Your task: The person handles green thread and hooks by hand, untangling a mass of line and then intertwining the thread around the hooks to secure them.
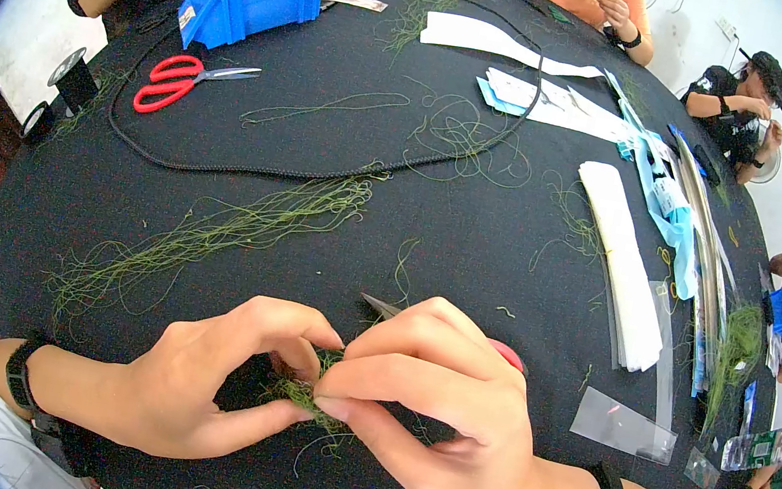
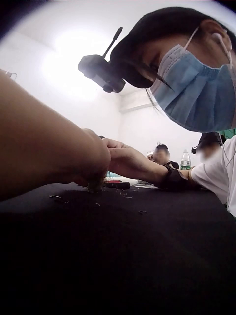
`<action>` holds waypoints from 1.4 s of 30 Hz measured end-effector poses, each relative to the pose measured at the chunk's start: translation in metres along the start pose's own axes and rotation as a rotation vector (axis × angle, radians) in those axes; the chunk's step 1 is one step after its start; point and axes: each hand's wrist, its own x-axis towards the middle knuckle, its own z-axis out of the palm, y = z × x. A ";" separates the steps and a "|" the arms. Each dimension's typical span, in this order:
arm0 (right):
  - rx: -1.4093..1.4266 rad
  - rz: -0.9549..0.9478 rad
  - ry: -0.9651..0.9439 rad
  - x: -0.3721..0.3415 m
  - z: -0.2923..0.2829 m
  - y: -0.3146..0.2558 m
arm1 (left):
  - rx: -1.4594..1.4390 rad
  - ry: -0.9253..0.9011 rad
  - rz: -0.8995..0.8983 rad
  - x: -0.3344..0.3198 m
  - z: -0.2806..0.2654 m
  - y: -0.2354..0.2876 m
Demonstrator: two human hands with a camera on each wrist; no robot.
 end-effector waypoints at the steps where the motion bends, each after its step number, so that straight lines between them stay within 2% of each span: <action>1: 0.004 -0.004 0.005 0.000 0.000 0.000 | 0.002 0.001 0.004 0.000 0.000 0.000; 5: 0.030 -0.001 0.023 -0.002 0.001 0.000 | 0.010 0.007 0.022 0.000 -0.001 0.000; 8: -0.004 -0.050 -0.054 0.003 -0.004 -0.001 | -0.001 0.028 0.024 0.000 -0.001 0.000; 11: 0.035 0.190 0.057 0.002 -0.005 -0.004 | 0.000 0.041 0.002 0.000 -0.002 0.000; 12: 0.024 0.170 0.077 0.000 -0.007 0.005 | 0.003 0.044 -0.009 0.000 -0.002 0.000; 13: 0.166 0.318 0.081 0.001 -0.009 0.004 | -0.004 0.042 -0.018 0.000 -0.003 0.001; 15: 0.057 0.289 -0.108 0.006 -0.022 0.007 | -0.018 0.037 -0.036 0.001 -0.004 0.002; 18: 0.016 0.265 -0.205 0.010 -0.020 0.004 | -0.040 0.038 -0.050 0.001 -0.004 0.001; 21: -0.119 0.174 -0.240 0.008 -0.023 0.011 | -0.027 0.037 -0.041 0.001 -0.005 0.002; 22: -0.183 0.103 -0.163 0.009 -0.021 0.011 | -0.028 0.038 -0.039 0.001 -0.005 0.002; 25: -0.180 0.066 -0.186 0.010 -0.032 0.009 | -0.012 0.046 -0.020 0.001 -0.005 0.002; 31: -0.263 0.149 -0.295 0.015 -0.046 -0.011 | 0.083 0.082 0.116 0.002 -0.004 0.001; 42: -0.312 0.193 -0.290 0.014 -0.052 -0.012 | 0.144 0.114 0.233 0.004 -0.002 -0.003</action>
